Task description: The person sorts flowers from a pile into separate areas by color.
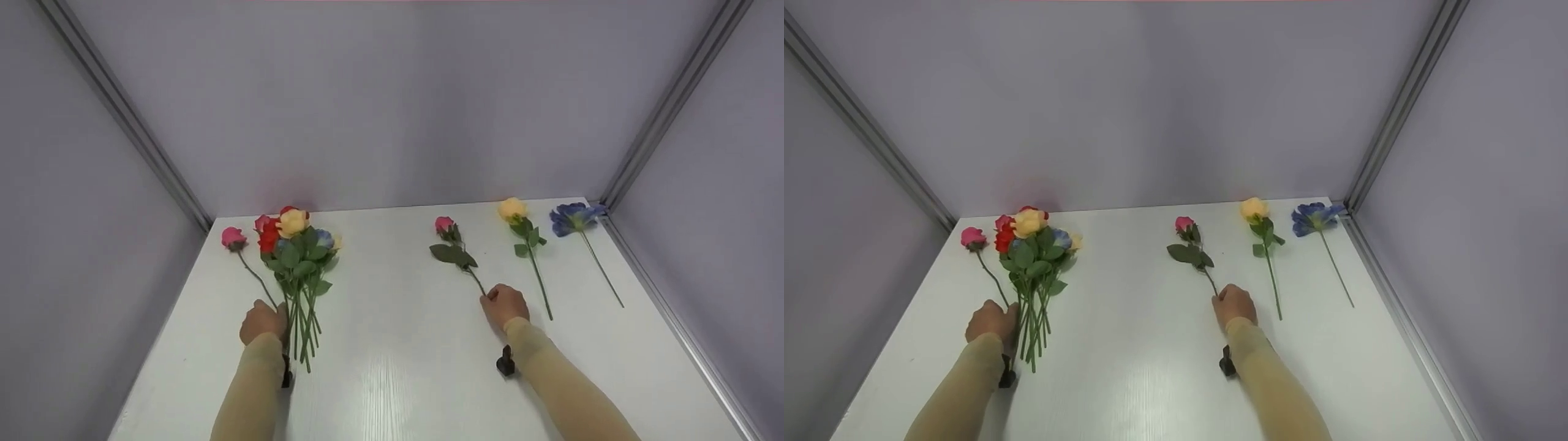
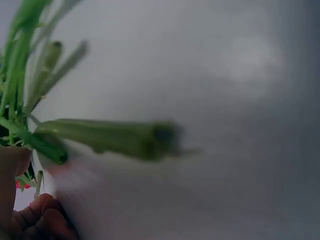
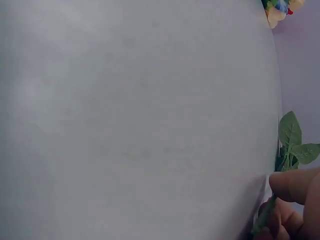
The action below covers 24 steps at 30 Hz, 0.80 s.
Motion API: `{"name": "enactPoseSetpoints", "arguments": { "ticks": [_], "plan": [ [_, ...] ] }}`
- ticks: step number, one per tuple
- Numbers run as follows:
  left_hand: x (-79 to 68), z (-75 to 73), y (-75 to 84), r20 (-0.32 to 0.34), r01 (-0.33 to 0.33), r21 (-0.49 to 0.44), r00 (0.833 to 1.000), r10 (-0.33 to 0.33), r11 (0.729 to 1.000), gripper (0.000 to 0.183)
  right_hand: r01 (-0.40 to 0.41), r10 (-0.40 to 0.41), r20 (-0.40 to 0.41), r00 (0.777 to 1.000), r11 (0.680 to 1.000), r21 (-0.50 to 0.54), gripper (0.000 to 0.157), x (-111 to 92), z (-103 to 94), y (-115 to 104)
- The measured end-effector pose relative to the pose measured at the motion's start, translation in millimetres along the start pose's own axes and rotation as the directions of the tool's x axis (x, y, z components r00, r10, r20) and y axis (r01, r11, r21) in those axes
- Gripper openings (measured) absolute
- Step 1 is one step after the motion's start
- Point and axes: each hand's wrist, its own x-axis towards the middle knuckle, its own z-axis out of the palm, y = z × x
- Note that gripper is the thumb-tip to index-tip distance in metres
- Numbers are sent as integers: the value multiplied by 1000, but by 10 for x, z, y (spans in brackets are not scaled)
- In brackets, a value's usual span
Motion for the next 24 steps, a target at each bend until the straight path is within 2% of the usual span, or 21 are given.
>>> {"name": "enactPoseSetpoints", "arguments": {
  "ticks": [3,9,17,24],
  "plan": [
    [32,7,11,4,-9,37,1000,9,999,52,-15,15,-4,1000,1000,-19,22,26,25,-5],
    [86,13,30,37,-16,54,999,14,998,54,-58,58,2,998,997,-49,26,43,52,-64],
    [61,-62,93,76,13,67,997,-18,998,58,-61,61,13,998,997,-37,31,96,105,-133],
    [128,-75,112,95,35,37,995,-39,999,59,-57,58,23,998,997,-55,34,144,115,-105]
  ]
}}
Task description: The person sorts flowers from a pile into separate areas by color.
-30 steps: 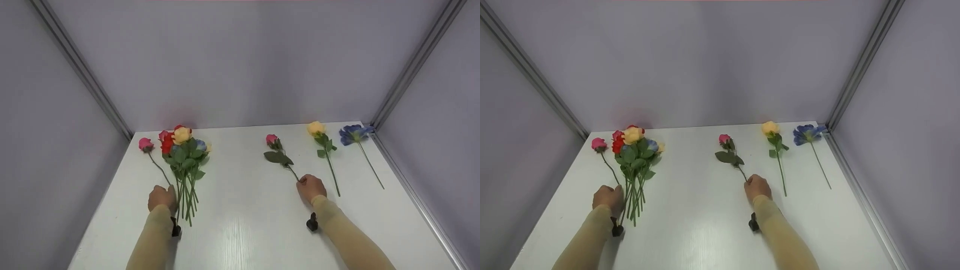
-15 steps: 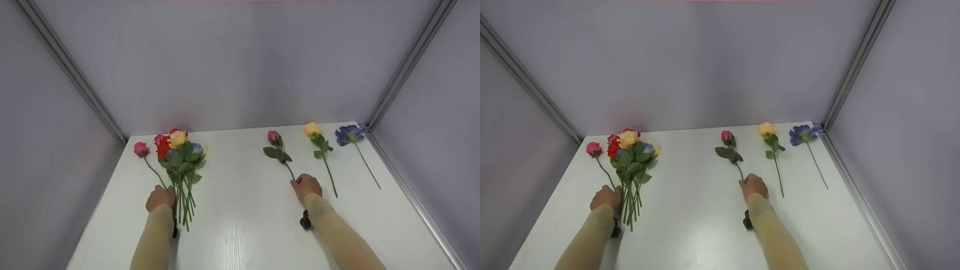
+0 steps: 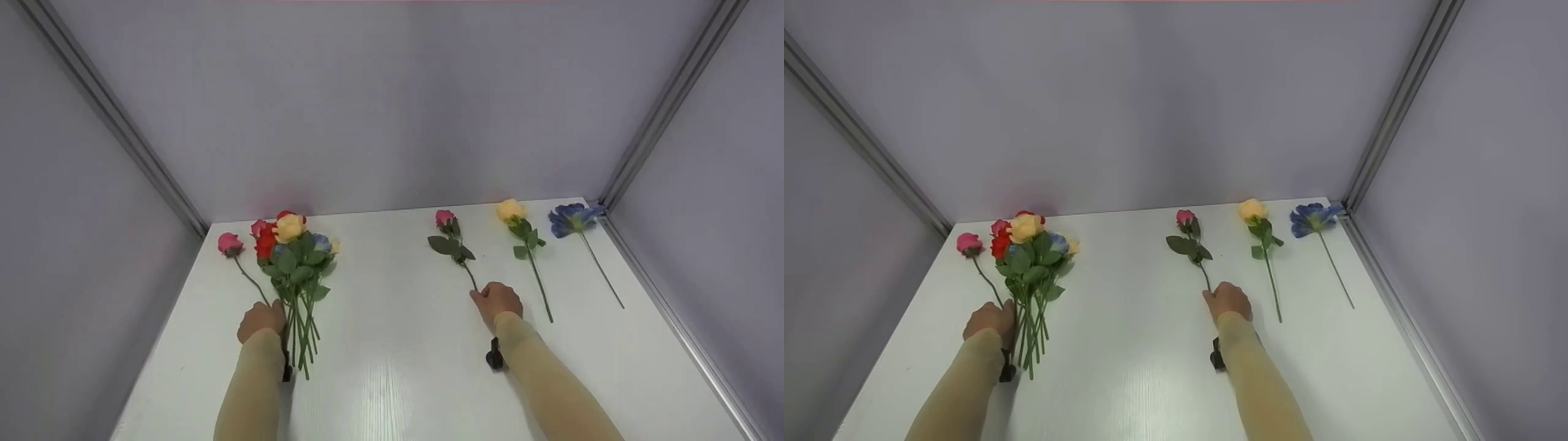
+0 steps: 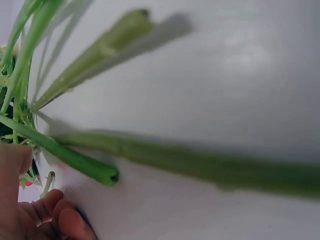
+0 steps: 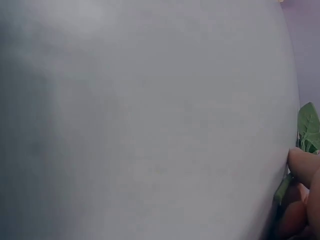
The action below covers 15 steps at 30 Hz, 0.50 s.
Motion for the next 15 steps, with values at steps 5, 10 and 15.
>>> {"name": "enactPoseSetpoints", "arguments": {
  "ticks": [5,10,15],
  "plan": [
    [-23,-16,11,-15,8,7,1000,-7,1000,52,-4,4,20,1000,1000,-8,36,-2,-7,-8],
    [-28,-16,17,-8,16,1,1000,-16,1000,46,-27,27,31,999,1000,3,37,-4,-34,-35],
    [-14,-1,2,19,48,-63,999,-47,997,46,-36,37,37,999,999,-13,38,0,-34,-27]
  ]
}}
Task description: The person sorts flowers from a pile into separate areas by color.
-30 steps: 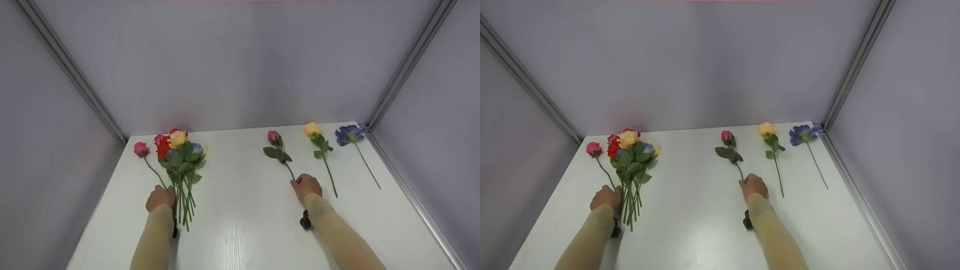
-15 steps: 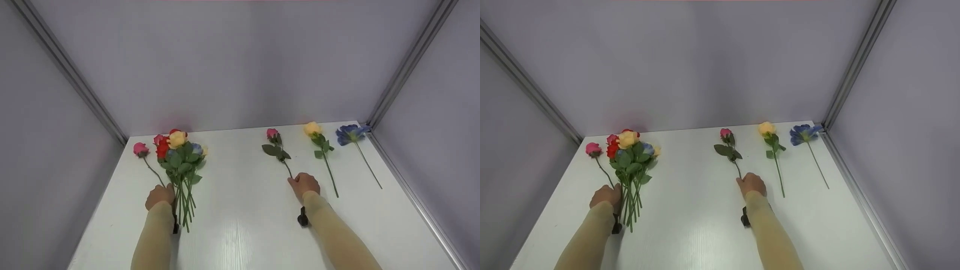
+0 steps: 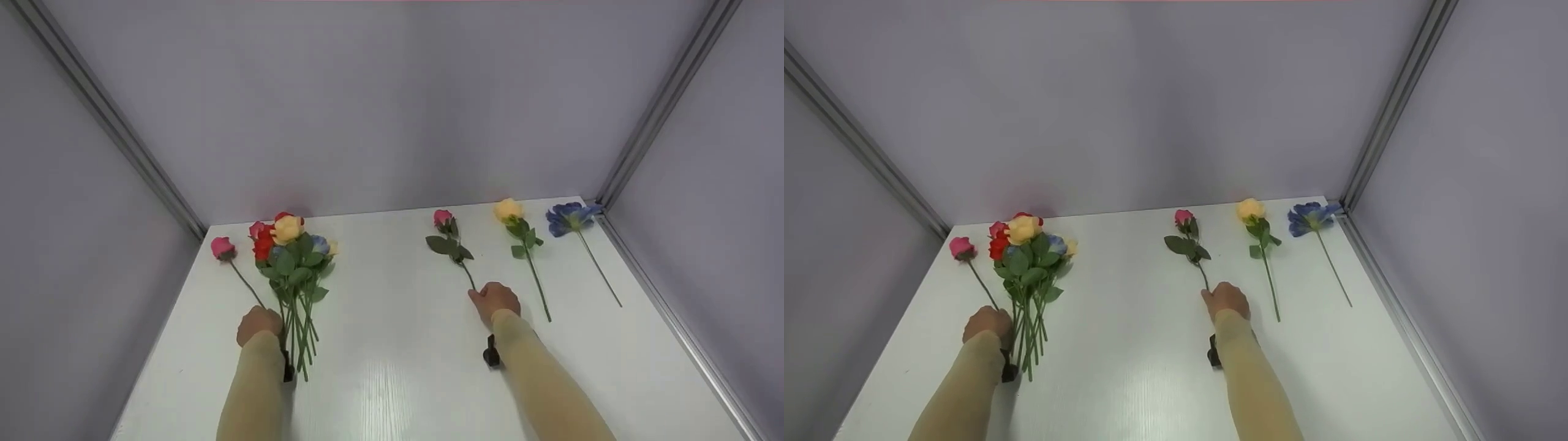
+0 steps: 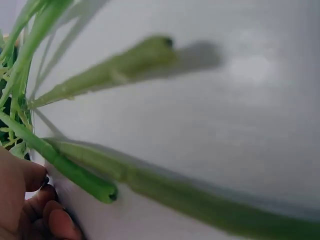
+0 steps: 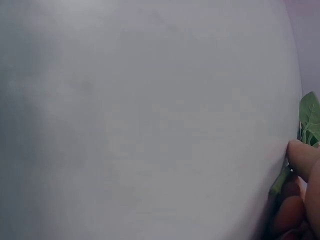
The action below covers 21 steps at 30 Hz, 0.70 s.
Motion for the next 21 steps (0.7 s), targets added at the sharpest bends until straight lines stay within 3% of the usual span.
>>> {"name": "enactPoseSetpoints", "arguments": {
  "ticks": [4,15,21],
  "plan": [
    [-33,-8,-42,0,7,-51,1000,-7,999,46,0,0,6,1000,1000,-1,38,-12,3,0],
    [-185,-97,-103,32,-94,-107,995,98,990,46,23,-25,49,998,999,35,33,-15,-19,83],
    [-229,-104,-150,42,-76,-148,996,83,986,36,32,-37,73,997,997,63,34,-9,-47,123]
  ]
}}
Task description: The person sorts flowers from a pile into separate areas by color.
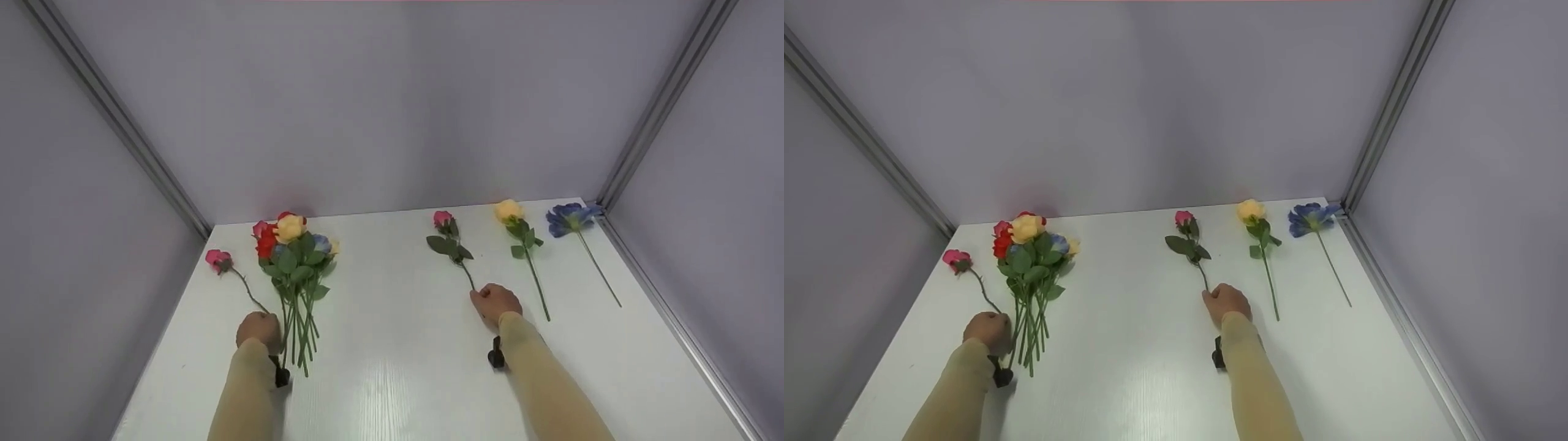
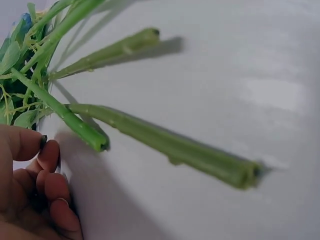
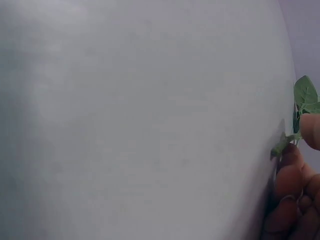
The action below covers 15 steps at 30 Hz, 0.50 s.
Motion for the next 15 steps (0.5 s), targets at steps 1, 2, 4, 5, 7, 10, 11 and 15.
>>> {"name": "enactPoseSetpoints", "arguments": {
  "ticks": [1,2,4,5,7,10,11,15],
  "plan": [
    [-3,3,-2,2,1,-1,1000,-1,1000,35,-3,3,1,1000,1000,1,34,1,2,4],
    [-6,5,-3,-2,-9,2,1000,9,1000,36,-1,1,1,1000,1000,1,35,0,2,7],
    [-2,13,2,-8,-15,11,1000,15,1000,37,3,-3,-4,1000,1000,8,35,0,1,8],
    [3,18,5,-7,-13,16,1000,13,1000,38,9,-9,-7,1000,1000,13,35,-2,1,8],
    [13,22,10,-1,-10,22,1000,10,1000,39,27,-27,-12,1000,999,25,33,-12,-3,11],
    [25,38,10,-10,-1,30,1000,1,1000,39,55,-55,-14,998,998,34,28,-18,-3,26],
    [24,42,7,-10,-3,32,1000,3,999,39,60,-60,-9,998,998,33,26,-19,-3,34],
    [21,68,-12,-20,-20,38,1000,21,999,40,71,-71,8,997,997,28,24,-6,9,66]
  ]
}}
